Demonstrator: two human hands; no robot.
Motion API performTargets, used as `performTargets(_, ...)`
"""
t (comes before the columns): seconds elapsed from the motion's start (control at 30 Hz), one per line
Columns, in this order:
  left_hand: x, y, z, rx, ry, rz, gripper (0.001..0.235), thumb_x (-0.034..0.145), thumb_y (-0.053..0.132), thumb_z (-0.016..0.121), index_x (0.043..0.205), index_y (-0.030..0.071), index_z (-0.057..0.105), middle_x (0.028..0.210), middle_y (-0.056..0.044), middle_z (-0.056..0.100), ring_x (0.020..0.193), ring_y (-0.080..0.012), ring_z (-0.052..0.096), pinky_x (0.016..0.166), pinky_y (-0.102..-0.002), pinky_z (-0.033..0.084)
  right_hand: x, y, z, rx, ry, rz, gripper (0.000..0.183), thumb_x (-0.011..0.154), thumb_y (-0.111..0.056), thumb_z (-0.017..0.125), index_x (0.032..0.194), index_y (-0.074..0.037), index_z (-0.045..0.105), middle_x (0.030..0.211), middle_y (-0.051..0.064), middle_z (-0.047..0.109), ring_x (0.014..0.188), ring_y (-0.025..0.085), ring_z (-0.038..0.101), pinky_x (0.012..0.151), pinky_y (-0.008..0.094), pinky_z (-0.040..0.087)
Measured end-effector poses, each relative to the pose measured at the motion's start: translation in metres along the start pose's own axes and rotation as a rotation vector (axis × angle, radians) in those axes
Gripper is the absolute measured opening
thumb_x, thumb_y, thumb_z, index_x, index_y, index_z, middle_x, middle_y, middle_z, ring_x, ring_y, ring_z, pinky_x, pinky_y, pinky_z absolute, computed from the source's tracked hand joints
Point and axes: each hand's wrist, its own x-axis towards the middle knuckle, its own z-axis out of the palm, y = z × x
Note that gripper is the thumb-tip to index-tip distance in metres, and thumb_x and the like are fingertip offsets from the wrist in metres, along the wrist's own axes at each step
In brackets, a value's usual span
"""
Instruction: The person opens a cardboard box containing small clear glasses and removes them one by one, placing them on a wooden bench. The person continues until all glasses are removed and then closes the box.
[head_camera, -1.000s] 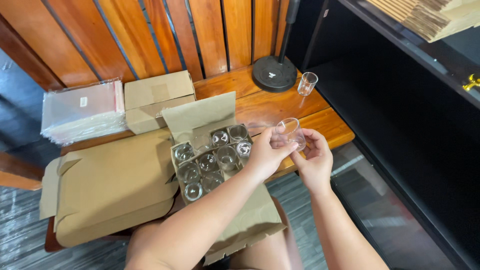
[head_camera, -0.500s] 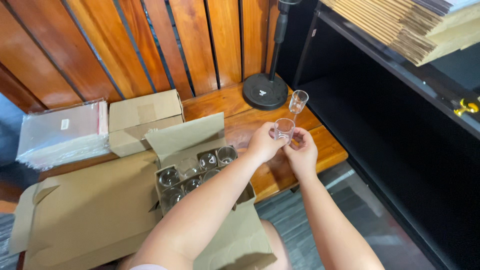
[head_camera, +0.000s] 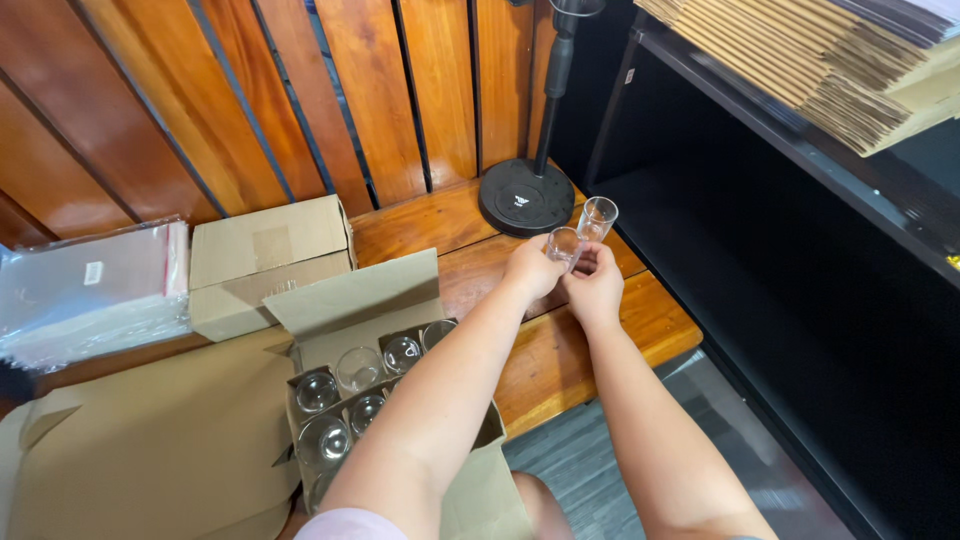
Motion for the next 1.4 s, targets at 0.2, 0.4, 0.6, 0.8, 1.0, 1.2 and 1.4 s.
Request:
performTargets(0.2,0.008,0.007,-0.001,-0.065,-0.053,-0.034,0.074,0.077,0.039,0.080,0.147,0.026,0.059,0.138,-0.005,0.068,0.139,-0.0225,0.057,0.117,-0.040,0.046,0.002,-0.018,0.006,0.001,0.007,-0.027,0.045,0.076,0.002,0.081,0.118,-0.003,0.066,0.108,0.016,0.070,0.097,0.023,0.073,0.087,0.032,0.063)
performTargets(0.4,0.012,0.009,0.004,-0.130,-0.067,-0.072,0.078,0.075,0.041,0.082,0.148,0.025,0.057,0.138,-0.005,0.067,0.138,-0.0233,0.057,0.117,-0.040,0.046,0.020,0.009,0.012,0.031,0.027,-0.036,0.043,0.080,0.005,0.080,0.120,-0.002,0.067,0.106,0.019,0.070,0.098,0.025,0.072,0.090,0.033,0.064)
performTargets(0.6,-0.003,0.017,-0.007,-0.118,-0.073,-0.097,0.078,0.077,0.041,0.081,0.147,0.015,0.057,0.139,-0.012,0.066,0.138,-0.0280,0.057,0.115,-0.042,0.048,0.025,0.014,0.011,-0.108,0.036,-0.023,0.041,0.079,0.001,0.084,0.117,-0.006,0.071,0.102,0.012,0.073,0.092,0.018,0.074,0.086,0.030,0.064)
performTargets(0.8,-0.019,0.028,-0.012,-0.162,-0.077,-0.079,0.060,0.083,0.038,0.064,0.138,0.013,0.065,0.133,-0.013,0.069,0.135,-0.0284,0.060,0.113,-0.042,0.049,0.021,0.005,0.014,-0.208,0.061,0.010,0.036,0.078,-0.006,0.086,0.111,-0.013,0.074,0.098,0.003,0.077,0.087,0.010,0.075,0.083,0.025,0.062)
performTargets(1.0,-0.025,0.027,-0.018,-0.071,-0.110,-0.021,0.061,0.086,0.050,0.057,0.130,0.010,0.070,0.132,-0.015,0.070,0.134,-0.0300,0.060,0.112,-0.043,0.050,0.027,0.021,0.014,-0.227,0.103,0.037,0.033,0.078,-0.017,0.093,0.105,-0.012,0.075,0.094,0.003,0.078,0.087,0.011,0.076,0.085,0.028,0.061)
performTargets(1.2,-0.056,0.033,-0.046,-0.026,-0.174,-0.015,0.075,0.081,0.052,0.074,0.139,0.006,0.064,0.144,-0.014,0.064,0.142,-0.0287,0.053,0.117,-0.043,0.044,0.023,0.016,0.000,-0.342,0.134,0.090,0.027,0.081,-0.037,0.093,0.095,-0.022,0.075,0.083,-0.004,0.077,0.081,0.009,0.076,0.077,0.026,0.061)
performTargets(1.4,-0.093,-0.004,-0.087,-0.243,-0.128,0.103,0.063,0.085,0.044,0.080,0.136,0.009,0.067,0.138,-0.013,0.068,0.135,-0.0279,0.060,0.112,-0.042,0.050,-0.036,-0.019,-0.003,0.088,0.002,0.043,0.019,0.091,-0.010,0.083,0.103,-0.005,0.069,0.095,0.008,0.073,0.082,0.013,0.075,0.072,0.027,0.062)
